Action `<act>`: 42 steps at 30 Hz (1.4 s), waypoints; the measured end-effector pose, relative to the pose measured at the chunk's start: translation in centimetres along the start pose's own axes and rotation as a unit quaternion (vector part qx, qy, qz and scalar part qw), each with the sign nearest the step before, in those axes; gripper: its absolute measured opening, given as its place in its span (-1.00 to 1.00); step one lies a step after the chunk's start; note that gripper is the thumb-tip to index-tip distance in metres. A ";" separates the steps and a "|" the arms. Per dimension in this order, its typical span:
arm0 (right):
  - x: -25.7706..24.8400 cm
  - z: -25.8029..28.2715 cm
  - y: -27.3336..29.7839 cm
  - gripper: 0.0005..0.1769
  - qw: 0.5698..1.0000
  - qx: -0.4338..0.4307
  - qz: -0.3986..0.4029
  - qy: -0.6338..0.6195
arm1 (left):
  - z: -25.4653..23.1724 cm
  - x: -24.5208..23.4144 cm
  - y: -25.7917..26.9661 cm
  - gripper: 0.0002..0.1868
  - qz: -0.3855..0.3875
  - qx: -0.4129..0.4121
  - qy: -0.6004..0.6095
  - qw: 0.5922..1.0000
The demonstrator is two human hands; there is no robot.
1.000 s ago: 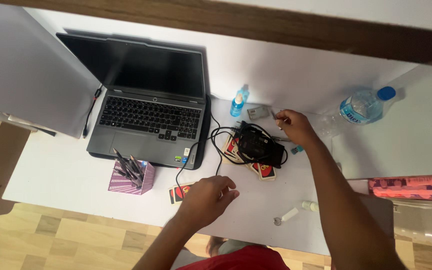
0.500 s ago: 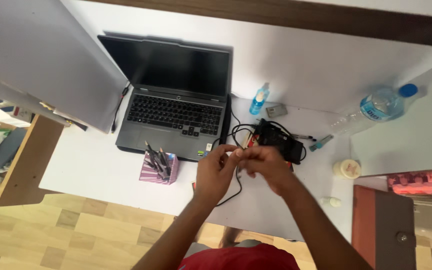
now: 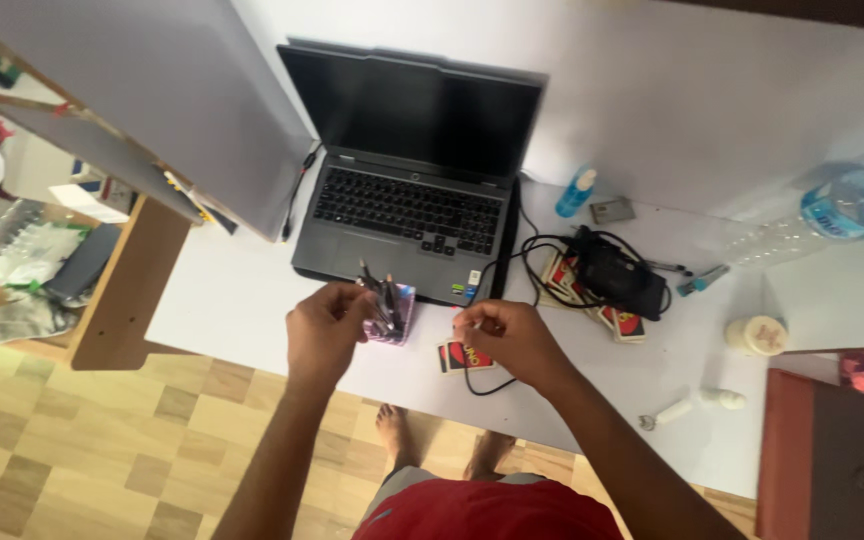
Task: The person organizes a cluttered desk by picking up a yellow folder and placing it on a shelf, then arranging several notebooks and books on the shelf. They also organize pens and pencils into a holder, tidy up cables and a power adapter, and move a water bottle to a nearby cabinet.
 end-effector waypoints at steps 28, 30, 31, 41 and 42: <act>-5.2 -3.7 1.1 -0.85 0.993 -0.021 -0.113 -0.032 | -6.8 8.4 1.1 -0.65 0.175 0.057 0.087 0.979; -8.3 -4.5 1.2 -0.86 0.986 -0.018 -0.162 -0.045 | -7.7 10.1 1.5 -0.66 0.203 0.069 0.101 0.971; -10.1 -4.9 1.5 -0.86 0.979 -0.017 -0.201 -0.038 | -8.1 10.9 1.8 -0.67 0.215 0.066 0.086 0.970; -27.3 -8.6 -0.4 -0.79 0.867 -0.228 -0.334 0.289 | -11.0 15.9 3.1 -0.66 0.256 0.088 0.005 0.962; -28.2 -8.9 -0.9 -0.73 0.860 -0.230 -0.322 0.321 | -11.2 16.2 3.2 -0.65 0.258 0.084 -0.001 0.963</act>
Point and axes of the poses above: each hand's wrist, its own y-axis away from the middle knuckle, its own x-axis out of the palm, z = x × y, the point moved 3 cm from there along -y, towards the middle knuckle, and after that the axes turned 9 degrees about -y, right-handed, at the moved point
